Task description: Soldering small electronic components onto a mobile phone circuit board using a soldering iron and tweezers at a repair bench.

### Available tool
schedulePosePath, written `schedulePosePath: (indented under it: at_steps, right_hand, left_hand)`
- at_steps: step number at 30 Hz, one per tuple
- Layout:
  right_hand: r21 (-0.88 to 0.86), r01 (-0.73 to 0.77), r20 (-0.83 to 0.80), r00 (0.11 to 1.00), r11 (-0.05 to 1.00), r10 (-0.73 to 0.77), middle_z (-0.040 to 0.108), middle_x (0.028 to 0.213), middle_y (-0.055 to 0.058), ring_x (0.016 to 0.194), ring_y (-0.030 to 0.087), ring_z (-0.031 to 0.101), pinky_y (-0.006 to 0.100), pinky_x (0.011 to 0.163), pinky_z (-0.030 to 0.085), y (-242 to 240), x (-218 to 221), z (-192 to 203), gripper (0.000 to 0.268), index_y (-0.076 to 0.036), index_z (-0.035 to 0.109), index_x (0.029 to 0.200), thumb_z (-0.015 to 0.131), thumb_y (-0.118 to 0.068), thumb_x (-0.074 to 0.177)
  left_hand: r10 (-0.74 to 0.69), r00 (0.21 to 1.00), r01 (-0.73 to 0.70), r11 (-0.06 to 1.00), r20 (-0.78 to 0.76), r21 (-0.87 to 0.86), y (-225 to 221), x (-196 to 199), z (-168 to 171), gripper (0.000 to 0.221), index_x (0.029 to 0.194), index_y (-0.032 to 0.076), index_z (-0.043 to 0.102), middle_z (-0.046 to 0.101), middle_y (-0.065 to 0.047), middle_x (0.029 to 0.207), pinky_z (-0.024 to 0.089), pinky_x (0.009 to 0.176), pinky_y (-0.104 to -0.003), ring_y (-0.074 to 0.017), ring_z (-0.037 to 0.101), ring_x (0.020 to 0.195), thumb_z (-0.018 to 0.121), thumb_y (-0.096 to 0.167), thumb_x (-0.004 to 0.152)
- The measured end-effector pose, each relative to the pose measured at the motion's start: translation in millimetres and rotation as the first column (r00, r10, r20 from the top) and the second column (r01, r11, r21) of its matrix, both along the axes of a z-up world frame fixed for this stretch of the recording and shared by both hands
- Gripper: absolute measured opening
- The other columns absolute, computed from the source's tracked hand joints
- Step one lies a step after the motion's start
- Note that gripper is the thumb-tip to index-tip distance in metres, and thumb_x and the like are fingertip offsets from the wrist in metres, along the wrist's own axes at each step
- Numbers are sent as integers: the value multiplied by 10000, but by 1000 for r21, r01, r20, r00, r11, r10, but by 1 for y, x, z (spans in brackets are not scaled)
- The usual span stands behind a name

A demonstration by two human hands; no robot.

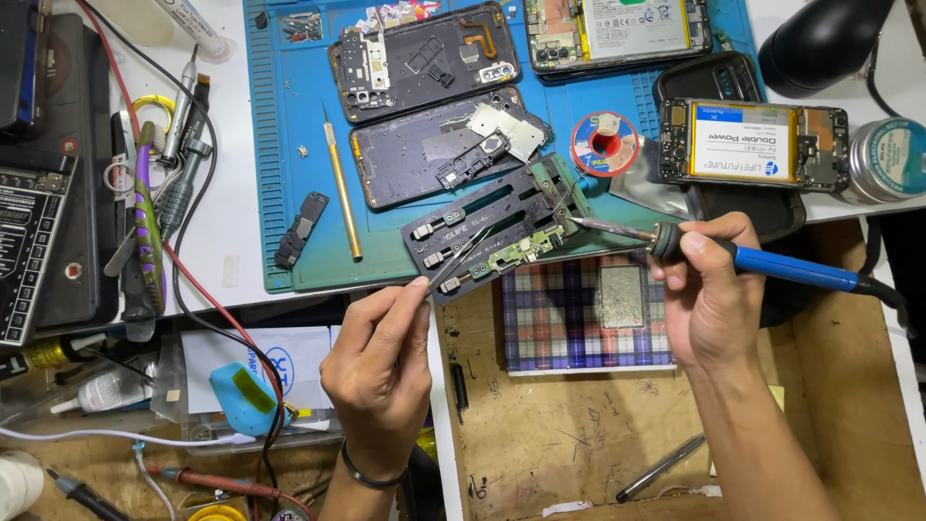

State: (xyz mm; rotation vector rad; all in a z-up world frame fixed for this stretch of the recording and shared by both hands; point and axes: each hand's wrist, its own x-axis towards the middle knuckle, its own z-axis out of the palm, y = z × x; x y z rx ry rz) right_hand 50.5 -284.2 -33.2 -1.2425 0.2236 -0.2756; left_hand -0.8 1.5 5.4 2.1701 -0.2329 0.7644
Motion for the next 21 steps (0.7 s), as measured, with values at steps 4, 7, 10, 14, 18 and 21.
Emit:
schedulePosePath:
  at_steps: [4,7,10,14,18,21]
  right_hand:
    - [57,-13,10,1000,998,13,421,539,-12,518,78,440,270,618,457,-1,0,3,71,-134,578,941,648,-123,933]
    - [97,-6,13,1000,995,5,453,553,-18,505,76,468,257,609,461,2,-3,13,105,-129,558,951,661,-136,930]
    - [145,93,-12,996,985,-93,492,606,-56,462,13,417,211,529,423,3,-9,22,149,-184,543,898,684,-184,948]
    - [186,48,-47,998,981,-40,337,466,-88,467,79,404,278,851,441,0,-18,35,265,-264,451,814,666,-302,965]
    - [237,-1,-65,998,971,17,344,422,-119,453,47,419,292,898,439,2,-22,43,357,-274,467,689,666,-340,978]
    - [249,-37,-44,998,968,49,313,413,-121,448,46,416,292,908,416,2,-23,45,422,-265,420,640,636,-341,994]
  left_hand:
    - [2,1000,-2,1000,8,-13,0,0,1,214,1168,-46,705,694,-176,1037,656,800,-311,-266,725,902,697,-74,956]
    - [16,1000,-16,1000,14,-12,0,0,2,206,1161,-35,712,695,-164,1030,650,790,-310,-258,720,891,705,-59,957]
    - [16,1000,-16,1000,20,-16,2,0,2,221,1165,-44,710,697,-171,1039,657,795,-301,-257,724,897,717,-69,946]
    - [13,999,-12,1000,37,-22,3,1,3,224,1163,-45,710,696,-167,1036,657,795,-302,-258,726,893,717,-86,943]
    - [18,999,-17,1000,35,-17,3,0,4,226,1167,-34,713,698,-156,1039,655,784,-301,-253,725,894,722,-76,946]
    - [18,999,-18,1000,40,-17,3,0,5,222,1167,-33,715,695,-150,1035,650,780,-302,-250,722,891,722,-77,949]
